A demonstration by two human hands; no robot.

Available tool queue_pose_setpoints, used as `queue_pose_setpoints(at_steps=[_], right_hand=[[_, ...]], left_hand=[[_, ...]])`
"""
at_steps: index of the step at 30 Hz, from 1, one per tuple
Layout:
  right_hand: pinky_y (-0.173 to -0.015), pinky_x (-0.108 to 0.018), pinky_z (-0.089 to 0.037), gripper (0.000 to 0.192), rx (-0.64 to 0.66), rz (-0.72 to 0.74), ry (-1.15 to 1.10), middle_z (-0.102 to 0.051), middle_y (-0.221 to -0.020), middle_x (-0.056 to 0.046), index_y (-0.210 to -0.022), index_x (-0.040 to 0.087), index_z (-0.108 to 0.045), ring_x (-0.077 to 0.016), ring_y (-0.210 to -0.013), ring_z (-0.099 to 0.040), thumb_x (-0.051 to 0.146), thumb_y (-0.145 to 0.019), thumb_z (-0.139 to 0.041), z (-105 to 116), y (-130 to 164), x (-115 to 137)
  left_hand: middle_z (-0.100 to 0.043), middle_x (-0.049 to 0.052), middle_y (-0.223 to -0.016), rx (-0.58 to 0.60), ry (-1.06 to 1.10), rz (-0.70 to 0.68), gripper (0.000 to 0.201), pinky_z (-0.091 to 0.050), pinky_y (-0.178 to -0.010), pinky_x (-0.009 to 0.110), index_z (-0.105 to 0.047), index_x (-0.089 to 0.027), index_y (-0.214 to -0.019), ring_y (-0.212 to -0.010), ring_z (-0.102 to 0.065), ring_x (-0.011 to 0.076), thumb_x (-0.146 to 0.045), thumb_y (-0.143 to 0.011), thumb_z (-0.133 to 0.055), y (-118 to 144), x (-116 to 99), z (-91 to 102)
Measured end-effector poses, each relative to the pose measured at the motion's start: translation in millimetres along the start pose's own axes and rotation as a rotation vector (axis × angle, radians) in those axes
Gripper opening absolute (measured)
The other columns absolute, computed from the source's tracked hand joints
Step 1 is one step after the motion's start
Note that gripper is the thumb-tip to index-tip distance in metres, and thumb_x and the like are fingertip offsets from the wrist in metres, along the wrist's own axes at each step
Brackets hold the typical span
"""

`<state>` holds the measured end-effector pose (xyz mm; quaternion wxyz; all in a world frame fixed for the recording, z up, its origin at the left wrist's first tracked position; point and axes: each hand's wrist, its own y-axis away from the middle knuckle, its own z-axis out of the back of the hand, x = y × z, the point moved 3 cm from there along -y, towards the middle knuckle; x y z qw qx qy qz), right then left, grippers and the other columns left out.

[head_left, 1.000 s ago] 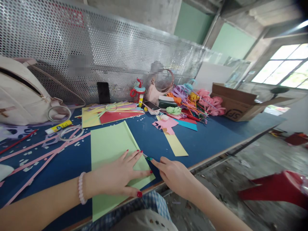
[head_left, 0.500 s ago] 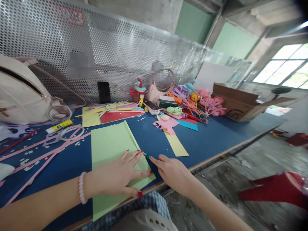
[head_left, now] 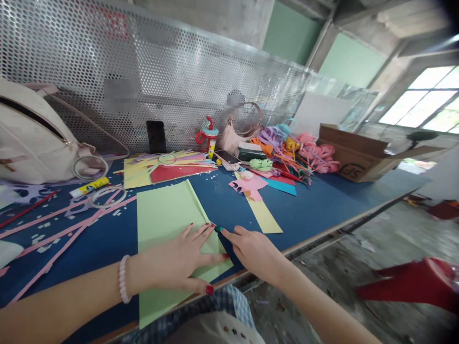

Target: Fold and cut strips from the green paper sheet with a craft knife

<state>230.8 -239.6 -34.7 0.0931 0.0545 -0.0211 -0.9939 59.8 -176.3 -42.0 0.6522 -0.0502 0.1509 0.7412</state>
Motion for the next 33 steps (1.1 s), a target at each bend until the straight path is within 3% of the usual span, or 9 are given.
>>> queue_pose_setpoints(at_steps=[5, 8, 11, 16, 21, 25, 33], right_hand=[[-0.056, -0.025, -0.040, 0.050, 0.003, 0.008, -0.004, -0.064, -0.094, -0.008, -0.135, 0.019, -0.051, -0.0150, -0.071, -0.064, 0.009, -0.088, -0.040, -2.0, -1.4, -1.3], [-0.056, -0.025, -0.041, 0.048, 0.004, 0.001, -0.007, -0.063, -0.093, -0.008, -0.135, 0.019, -0.052, -0.0151, -0.069, -0.063, 0.011, -0.089, -0.039, -3.3, -1.3, -2.2], [-0.057, -0.026, -0.041, 0.048, 0.013, 0.000, -0.026, -0.063, -0.092, -0.007, -0.135, 0.019, -0.052, -0.0152, -0.069, -0.063, 0.011, -0.090, -0.039, -3.0, -1.5, -2.8], [-0.056, -0.027, -0.040, 0.050, 0.038, 0.004, -0.038, -0.063, -0.093, -0.008, -0.136, 0.020, -0.051, -0.0158, -0.069, -0.063, 0.010, -0.089, -0.038, -1.7, -2.0, -4.2], [-0.056, -0.027, -0.039, 0.050, 0.055, 0.002, -0.016, -0.063, -0.094, -0.008, -0.136, 0.019, -0.051, -0.0166, -0.069, -0.064, 0.010, -0.089, -0.037, -1.9, -3.7, -3.8], [-0.055, -0.027, -0.039, 0.049, 0.066, 0.006, 0.000, -0.063, -0.095, -0.009, -0.137, 0.018, -0.051, -0.0168, -0.069, -0.064, 0.012, -0.090, -0.037, -1.7, -5.0, -2.9], [-0.056, -0.027, -0.039, 0.050, 0.028, 0.015, -0.015, -0.063, -0.091, -0.007, -0.136, 0.019, -0.052, -0.0168, -0.069, -0.063, 0.010, -0.089, -0.036, -4.7, -11.6, -6.9]], left_hand=[[-0.011, 0.018, -0.156, -0.024, -0.030, -0.042, 0.068, -0.013, -0.111, 0.061, -0.027, -0.034, -0.148, -0.143, -0.007, 0.0363, -0.070, -0.090, -0.031, 0.5, 6.5, 3.9], [-0.025, 0.014, -0.153, -0.083, -0.068, -0.063, 0.068, -0.012, -0.115, 0.049, -0.024, -0.025, -0.150, -0.143, -0.021, 0.0257, -0.065, -0.094, -0.027, -1.1, 24.0, 14.2], [-0.027, 0.008, -0.153, -0.185, -0.141, 0.041, 0.067, -0.009, -0.116, 0.040, -0.026, -0.019, -0.149, -0.143, -0.021, 0.0197, -0.061, -0.097, -0.022, -5.9, 51.1, 23.6], [-0.027, 0.009, -0.153, -0.174, -0.155, 0.098, 0.066, -0.009, -0.115, 0.045, -0.028, -0.019, -0.148, -0.143, -0.021, 0.0234, -0.061, -0.097, -0.021, -14.5, 80.7, 14.9], [-0.023, 0.008, -0.155, -0.159, -0.143, 0.065, 0.062, -0.014, -0.115, 0.044, -0.029, -0.026, -0.148, -0.142, -0.022, 0.0246, -0.060, -0.097, -0.023, -11.7, 83.3, 7.6], [-0.018, 0.013, -0.156, -0.131, -0.143, 0.045, 0.061, -0.016, -0.113, 0.051, -0.029, -0.033, -0.147, -0.143, -0.018, 0.0297, -0.063, -0.095, -0.026, -8.8, 80.1, 8.8], [-0.012, 0.018, -0.156, -0.095, -0.137, 0.060, 0.059, -0.014, -0.111, 0.058, -0.024, -0.037, -0.148, -0.144, -0.011, 0.0313, -0.064, -0.095, -0.025, -8.6, 79.3, 7.9]])
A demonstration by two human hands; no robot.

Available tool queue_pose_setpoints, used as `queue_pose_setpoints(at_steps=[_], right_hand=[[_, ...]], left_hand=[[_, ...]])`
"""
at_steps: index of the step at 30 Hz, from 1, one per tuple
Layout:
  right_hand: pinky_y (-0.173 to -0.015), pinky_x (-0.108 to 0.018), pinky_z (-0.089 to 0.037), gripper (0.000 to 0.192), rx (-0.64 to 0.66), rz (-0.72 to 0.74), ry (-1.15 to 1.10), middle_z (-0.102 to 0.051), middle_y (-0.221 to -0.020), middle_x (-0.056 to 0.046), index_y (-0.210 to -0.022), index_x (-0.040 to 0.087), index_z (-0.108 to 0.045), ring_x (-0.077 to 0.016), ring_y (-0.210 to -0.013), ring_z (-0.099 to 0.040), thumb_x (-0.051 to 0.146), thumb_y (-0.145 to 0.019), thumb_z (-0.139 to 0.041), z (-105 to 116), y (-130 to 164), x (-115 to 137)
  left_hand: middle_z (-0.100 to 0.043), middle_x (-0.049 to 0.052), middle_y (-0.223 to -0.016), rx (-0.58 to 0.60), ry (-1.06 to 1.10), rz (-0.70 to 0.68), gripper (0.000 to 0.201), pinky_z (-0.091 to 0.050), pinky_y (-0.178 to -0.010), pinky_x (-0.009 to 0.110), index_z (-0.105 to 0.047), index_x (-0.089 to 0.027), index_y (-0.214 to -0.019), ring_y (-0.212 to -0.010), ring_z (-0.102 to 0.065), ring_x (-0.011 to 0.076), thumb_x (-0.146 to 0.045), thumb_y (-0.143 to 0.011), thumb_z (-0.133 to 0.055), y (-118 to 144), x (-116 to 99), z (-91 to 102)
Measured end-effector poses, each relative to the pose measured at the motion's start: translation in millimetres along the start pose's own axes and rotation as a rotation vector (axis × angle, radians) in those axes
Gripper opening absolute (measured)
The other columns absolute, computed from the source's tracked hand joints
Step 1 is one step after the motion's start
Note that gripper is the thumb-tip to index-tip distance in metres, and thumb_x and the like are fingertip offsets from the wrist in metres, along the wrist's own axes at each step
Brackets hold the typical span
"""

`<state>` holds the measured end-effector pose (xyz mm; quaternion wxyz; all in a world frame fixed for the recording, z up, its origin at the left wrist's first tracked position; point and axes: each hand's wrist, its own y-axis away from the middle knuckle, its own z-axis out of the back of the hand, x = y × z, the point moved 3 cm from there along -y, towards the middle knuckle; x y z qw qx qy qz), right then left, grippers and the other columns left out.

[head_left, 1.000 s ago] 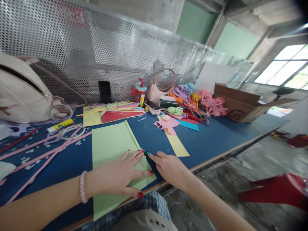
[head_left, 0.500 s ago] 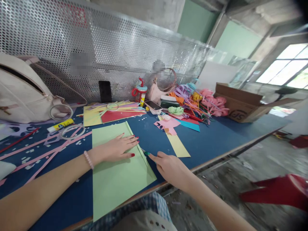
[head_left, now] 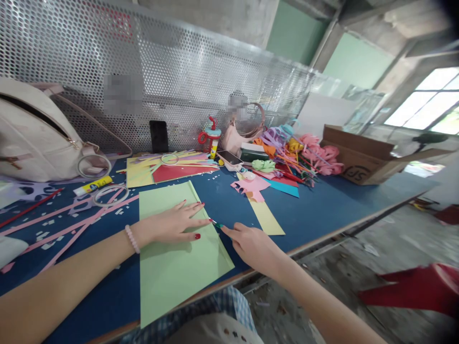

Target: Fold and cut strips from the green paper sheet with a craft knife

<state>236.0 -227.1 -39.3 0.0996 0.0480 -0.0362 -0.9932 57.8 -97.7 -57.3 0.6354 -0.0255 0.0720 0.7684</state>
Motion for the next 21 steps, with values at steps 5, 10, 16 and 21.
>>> queue_pose_setpoints(at_steps=[5, 10, 16, 21], right_hand=[[-0.058, -0.026, -0.039, 0.050, -0.012, -0.004, 0.000, -0.064, -0.092, -0.008, -0.136, 0.019, -0.052, -0.0164, -0.072, -0.064, 0.011, -0.089, -0.035, -1.4, -7.2, -2.4], [-0.058, -0.026, -0.039, 0.049, -0.014, -0.005, 0.013, -0.063, -0.093, -0.008, -0.136, 0.019, -0.051, -0.0167, -0.073, -0.064, 0.012, -0.090, -0.036, 0.5, -16.8, -3.7], [-0.060, -0.026, -0.041, 0.049, -0.027, 0.011, 0.015, -0.064, -0.094, -0.008, -0.136, 0.019, -0.052, -0.0170, -0.075, -0.064, 0.012, -0.090, -0.036, 1.2, -25.7, -5.4], [-0.063, -0.025, -0.042, 0.049, -0.028, 0.013, 0.019, -0.064, -0.097, -0.010, -0.137, 0.018, -0.051, -0.0174, -0.079, -0.064, 0.012, -0.090, -0.036, 1.4, -32.4, -6.3]], left_hand=[[-0.009, 0.016, -0.157, 0.004, 0.008, 0.019, 0.059, -0.013, -0.111, 0.058, -0.025, -0.037, -0.148, -0.144, -0.010, 0.0331, -0.063, -0.095, -0.025, 0.2, -0.3, 0.4], [-0.009, 0.015, -0.157, 0.013, 0.014, 0.028, 0.061, -0.011, -0.112, 0.058, -0.027, -0.035, -0.148, -0.143, -0.010, 0.0344, -0.064, -0.094, -0.027, -0.2, -0.6, 0.4], [-0.008, 0.017, -0.157, 0.022, 0.014, 0.038, 0.061, -0.011, -0.112, 0.058, -0.027, -0.035, -0.148, -0.144, -0.008, 0.0327, -0.064, -0.094, -0.025, 0.7, -0.9, 0.1], [-0.009, 0.019, -0.156, 0.020, 0.014, 0.054, 0.062, -0.012, -0.111, 0.059, -0.030, -0.035, -0.147, -0.144, -0.005, 0.0341, -0.066, -0.094, -0.025, 0.8, -0.3, -1.2]])
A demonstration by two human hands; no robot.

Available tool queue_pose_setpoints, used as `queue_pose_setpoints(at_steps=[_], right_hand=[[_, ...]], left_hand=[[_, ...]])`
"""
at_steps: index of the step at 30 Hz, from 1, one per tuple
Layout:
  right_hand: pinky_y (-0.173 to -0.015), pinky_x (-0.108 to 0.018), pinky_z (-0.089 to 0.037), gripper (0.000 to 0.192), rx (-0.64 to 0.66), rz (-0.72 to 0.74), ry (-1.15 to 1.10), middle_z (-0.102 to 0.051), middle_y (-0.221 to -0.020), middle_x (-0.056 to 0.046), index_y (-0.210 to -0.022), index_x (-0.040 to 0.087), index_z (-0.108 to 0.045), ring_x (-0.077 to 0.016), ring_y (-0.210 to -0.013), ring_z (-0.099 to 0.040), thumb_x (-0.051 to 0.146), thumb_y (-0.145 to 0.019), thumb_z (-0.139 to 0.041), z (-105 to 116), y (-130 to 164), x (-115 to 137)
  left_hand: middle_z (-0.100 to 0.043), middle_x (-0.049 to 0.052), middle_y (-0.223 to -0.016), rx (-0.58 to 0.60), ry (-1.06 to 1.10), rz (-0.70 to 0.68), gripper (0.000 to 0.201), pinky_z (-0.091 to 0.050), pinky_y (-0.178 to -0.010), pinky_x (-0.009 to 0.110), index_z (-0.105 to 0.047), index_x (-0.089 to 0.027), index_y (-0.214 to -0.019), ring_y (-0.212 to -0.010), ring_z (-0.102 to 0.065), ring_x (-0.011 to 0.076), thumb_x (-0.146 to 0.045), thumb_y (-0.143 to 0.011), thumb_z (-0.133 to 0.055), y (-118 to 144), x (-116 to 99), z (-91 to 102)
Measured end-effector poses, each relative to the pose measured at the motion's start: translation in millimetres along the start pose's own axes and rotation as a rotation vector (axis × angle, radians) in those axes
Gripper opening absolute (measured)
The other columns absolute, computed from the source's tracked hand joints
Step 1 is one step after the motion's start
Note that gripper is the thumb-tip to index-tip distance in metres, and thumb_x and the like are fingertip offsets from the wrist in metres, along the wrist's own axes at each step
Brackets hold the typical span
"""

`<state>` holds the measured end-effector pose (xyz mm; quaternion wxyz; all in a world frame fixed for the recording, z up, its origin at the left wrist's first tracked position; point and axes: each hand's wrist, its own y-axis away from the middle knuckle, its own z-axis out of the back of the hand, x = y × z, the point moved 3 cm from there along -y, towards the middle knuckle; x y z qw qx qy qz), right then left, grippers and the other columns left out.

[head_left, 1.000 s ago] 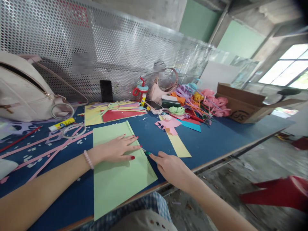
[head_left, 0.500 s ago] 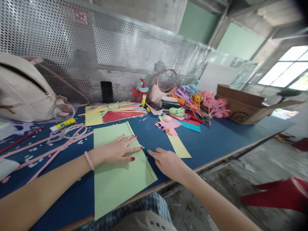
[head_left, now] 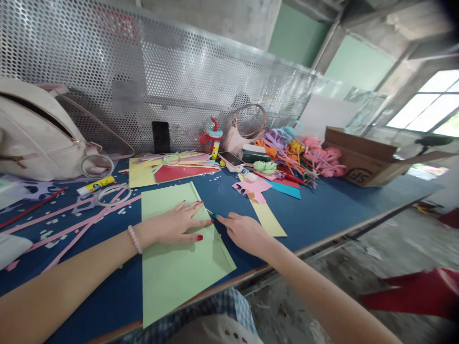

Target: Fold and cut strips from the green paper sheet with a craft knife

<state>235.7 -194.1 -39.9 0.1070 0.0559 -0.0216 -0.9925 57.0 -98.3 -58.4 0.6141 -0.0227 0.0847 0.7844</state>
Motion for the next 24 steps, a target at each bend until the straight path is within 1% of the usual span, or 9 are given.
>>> queue_pose_setpoints(at_steps=[4, 8, 15, 24], right_hand=[[-0.065, -0.025, -0.043, 0.049, 0.003, 0.008, 0.004, -0.064, -0.100, -0.010, -0.136, 0.018, -0.051, -0.0181, -0.082, -0.065, 0.013, -0.091, -0.035, 1.3, -7.4, -0.3], [-0.067, -0.026, -0.044, 0.048, 0.000, 0.017, 0.012, -0.064, -0.100, -0.010, -0.136, 0.019, -0.051, -0.0185, -0.083, -0.066, 0.013, -0.091, -0.034, 3.4, -14.1, -0.6], [-0.069, -0.025, -0.046, 0.048, -0.003, 0.031, 0.027, -0.065, -0.102, -0.012, -0.135, 0.016, -0.051, -0.0195, -0.087, -0.066, 0.012, -0.090, -0.036, 9.1, -29.8, -2.8], [-0.072, -0.025, -0.046, 0.048, -0.012, 0.052, 0.011, -0.065, -0.103, -0.011, -0.136, 0.018, -0.050, -0.0192, -0.090, -0.065, 0.012, -0.090, -0.036, 4.2, -46.1, -7.3]], left_hand=[[-0.010, 0.016, -0.157, -0.012, -0.004, -0.001, 0.061, -0.010, -0.111, 0.059, -0.029, -0.035, -0.147, -0.144, -0.006, 0.0329, -0.065, -0.094, -0.026, 0.2, 1.0, -1.0], [-0.009, 0.013, -0.157, -0.023, -0.001, -0.005, 0.060, -0.010, -0.112, 0.058, -0.031, -0.035, -0.147, -0.144, -0.007, 0.0334, -0.064, -0.094, -0.028, 0.8, 1.0, -1.2], [-0.007, 0.013, -0.157, -0.031, 0.020, -0.011, 0.058, -0.010, -0.111, 0.060, -0.033, -0.036, -0.145, -0.144, -0.007, 0.0346, -0.063, -0.095, -0.028, 1.2, -1.1, 0.4], [-0.006, 0.014, -0.157, -0.033, 0.038, -0.009, 0.058, -0.010, -0.111, 0.061, -0.035, -0.032, -0.145, -0.144, -0.006, 0.0359, -0.062, -0.096, -0.027, 1.3, -1.9, -0.7]])
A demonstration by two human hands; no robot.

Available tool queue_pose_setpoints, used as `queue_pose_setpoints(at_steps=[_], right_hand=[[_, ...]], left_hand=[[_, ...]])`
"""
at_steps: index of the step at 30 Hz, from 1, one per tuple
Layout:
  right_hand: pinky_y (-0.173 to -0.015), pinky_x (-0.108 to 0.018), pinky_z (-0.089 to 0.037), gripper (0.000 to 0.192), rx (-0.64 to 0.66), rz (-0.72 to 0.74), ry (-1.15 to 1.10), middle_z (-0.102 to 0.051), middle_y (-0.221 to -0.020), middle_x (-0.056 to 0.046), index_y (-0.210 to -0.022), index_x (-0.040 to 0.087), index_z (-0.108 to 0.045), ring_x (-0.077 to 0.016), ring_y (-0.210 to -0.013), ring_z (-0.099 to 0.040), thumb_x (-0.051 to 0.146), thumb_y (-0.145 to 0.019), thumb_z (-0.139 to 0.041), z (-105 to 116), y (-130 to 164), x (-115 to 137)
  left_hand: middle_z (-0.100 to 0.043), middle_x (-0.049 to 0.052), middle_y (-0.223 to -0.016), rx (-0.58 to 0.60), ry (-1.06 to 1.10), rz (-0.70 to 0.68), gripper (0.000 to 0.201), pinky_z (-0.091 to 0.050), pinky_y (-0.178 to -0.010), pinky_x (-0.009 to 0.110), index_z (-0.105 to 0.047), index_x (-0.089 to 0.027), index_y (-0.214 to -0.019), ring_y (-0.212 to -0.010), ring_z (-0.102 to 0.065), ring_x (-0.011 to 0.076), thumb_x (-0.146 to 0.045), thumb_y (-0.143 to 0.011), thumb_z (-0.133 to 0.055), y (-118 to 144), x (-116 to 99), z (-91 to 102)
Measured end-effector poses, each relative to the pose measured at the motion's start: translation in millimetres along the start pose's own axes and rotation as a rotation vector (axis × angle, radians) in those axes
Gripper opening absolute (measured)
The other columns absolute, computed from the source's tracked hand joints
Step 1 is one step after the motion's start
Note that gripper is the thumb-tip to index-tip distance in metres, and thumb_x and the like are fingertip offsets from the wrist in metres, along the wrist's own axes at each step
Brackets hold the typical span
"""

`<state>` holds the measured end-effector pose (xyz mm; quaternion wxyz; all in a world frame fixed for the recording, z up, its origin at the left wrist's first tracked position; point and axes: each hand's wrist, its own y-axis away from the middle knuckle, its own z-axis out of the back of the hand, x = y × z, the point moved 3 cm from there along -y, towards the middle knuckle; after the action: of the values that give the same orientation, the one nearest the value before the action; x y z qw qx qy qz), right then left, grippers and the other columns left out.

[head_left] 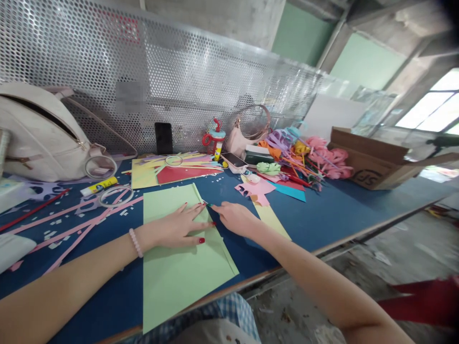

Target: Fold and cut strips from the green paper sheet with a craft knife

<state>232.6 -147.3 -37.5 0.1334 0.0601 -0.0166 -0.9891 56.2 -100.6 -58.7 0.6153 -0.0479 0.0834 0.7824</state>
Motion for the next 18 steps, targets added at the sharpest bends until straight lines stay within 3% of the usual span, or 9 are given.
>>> queue_pose_setpoints(at_steps=[4, 9, 14, 18], right_hand=[[-0.073, -0.026, -0.047, 0.048, -0.006, -0.007, -0.011, -0.065, -0.102, -0.011, -0.135, 0.017, -0.051, -0.0199, -0.091, -0.065, 0.012, -0.090, -0.036, 0.1, -0.9, 0.2], [-0.073, -0.026, -0.047, 0.048, -0.009, -0.008, -0.021, -0.065, -0.101, -0.012, -0.136, 0.016, -0.050, -0.0194, -0.090, -0.065, 0.012, -0.090, -0.036, -1.2, -1.3, -1.4], [-0.070, -0.026, -0.048, 0.049, 0.008, -0.004, -0.030, -0.065, -0.100, -0.012, -0.135, 0.016, -0.051, -0.0194, -0.087, -0.066, 0.011, -0.089, -0.036, 0.3, -0.9, -1.5], [-0.067, -0.024, -0.048, 0.050, 0.021, -0.013, -0.025, -0.066, -0.100, -0.012, -0.135, 0.016, -0.051, -0.0190, -0.084, -0.067, 0.010, -0.089, -0.036, 3.0, 2.0, -0.8]], left_hand=[[-0.008, 0.013, -0.157, -0.006, -0.011, 0.015, 0.061, -0.010, -0.113, 0.056, -0.029, -0.031, -0.148, -0.144, -0.007, 0.0322, -0.063, -0.095, -0.026, 0.3, 2.6, -2.0], [-0.016, 0.012, -0.157, -0.040, -0.039, 0.108, 0.068, -0.011, -0.115, 0.048, -0.017, -0.020, -0.152, -0.144, -0.016, 0.0243, -0.061, -0.097, -0.016, -2.4, 20.2, 6.7], [-0.017, 0.013, -0.156, -0.060, -0.070, 0.154, 0.068, -0.007, -0.114, 0.051, -0.021, -0.017, -0.150, -0.144, -0.014, 0.0264, -0.060, -0.098, -0.016, -19.1, 51.8, 18.4], [-0.027, 0.008, -0.154, -0.022, -0.078, 0.094, 0.062, -0.007, -0.114, 0.051, -0.031, -0.027, -0.148, -0.143, -0.017, 0.0275, -0.062, -0.096, -0.025, -26.1, 71.4, 19.1]])
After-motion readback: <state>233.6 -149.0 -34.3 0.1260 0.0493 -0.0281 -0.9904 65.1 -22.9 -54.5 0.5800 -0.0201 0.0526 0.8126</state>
